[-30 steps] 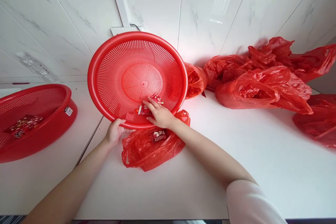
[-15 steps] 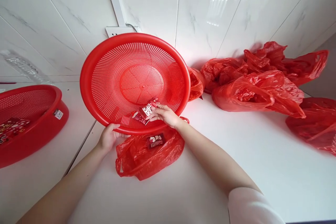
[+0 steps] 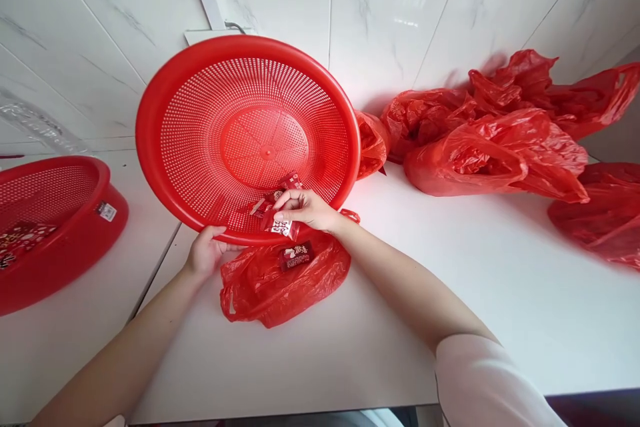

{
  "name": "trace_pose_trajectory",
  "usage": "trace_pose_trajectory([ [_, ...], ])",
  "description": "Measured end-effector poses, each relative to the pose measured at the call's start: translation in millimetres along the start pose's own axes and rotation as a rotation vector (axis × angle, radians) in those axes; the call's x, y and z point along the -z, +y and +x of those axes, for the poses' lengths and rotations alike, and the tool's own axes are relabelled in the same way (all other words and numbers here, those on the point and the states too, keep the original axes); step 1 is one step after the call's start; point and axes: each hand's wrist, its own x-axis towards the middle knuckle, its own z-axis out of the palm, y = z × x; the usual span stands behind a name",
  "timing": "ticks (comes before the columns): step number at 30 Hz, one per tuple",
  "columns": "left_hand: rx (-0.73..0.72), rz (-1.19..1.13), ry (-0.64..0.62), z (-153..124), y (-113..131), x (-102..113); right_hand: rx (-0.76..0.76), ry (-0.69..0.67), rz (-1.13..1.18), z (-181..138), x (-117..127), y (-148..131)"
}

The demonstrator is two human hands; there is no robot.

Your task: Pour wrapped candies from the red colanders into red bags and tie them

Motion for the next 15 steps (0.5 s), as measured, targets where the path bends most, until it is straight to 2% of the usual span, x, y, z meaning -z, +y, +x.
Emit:
trace_pose_trajectory([
  [5, 0.016, -0.009, 0.02, 0.9, -1.2, -0.3, 0.0, -0.097, -0.089, -2.5, -2.2, -0.2],
  [9, 0.018, -0.024, 0.017, 0.6, -1.5, -1.5, 0.057, -0.186, -0.326, -4.3, -2.4, -5.7],
  [13, 0.0, -0.015, 0.027, -0.8, -1.8, -2.9, 0.23, -0.061, -0.618, -3.9, -5.4, -6.0],
  [15, 0.001, -0.021, 0.001, -2.1, -2.0, -3.5, 0.273, -0.04, -0.781, -3.8, -7.2, -2.4],
])
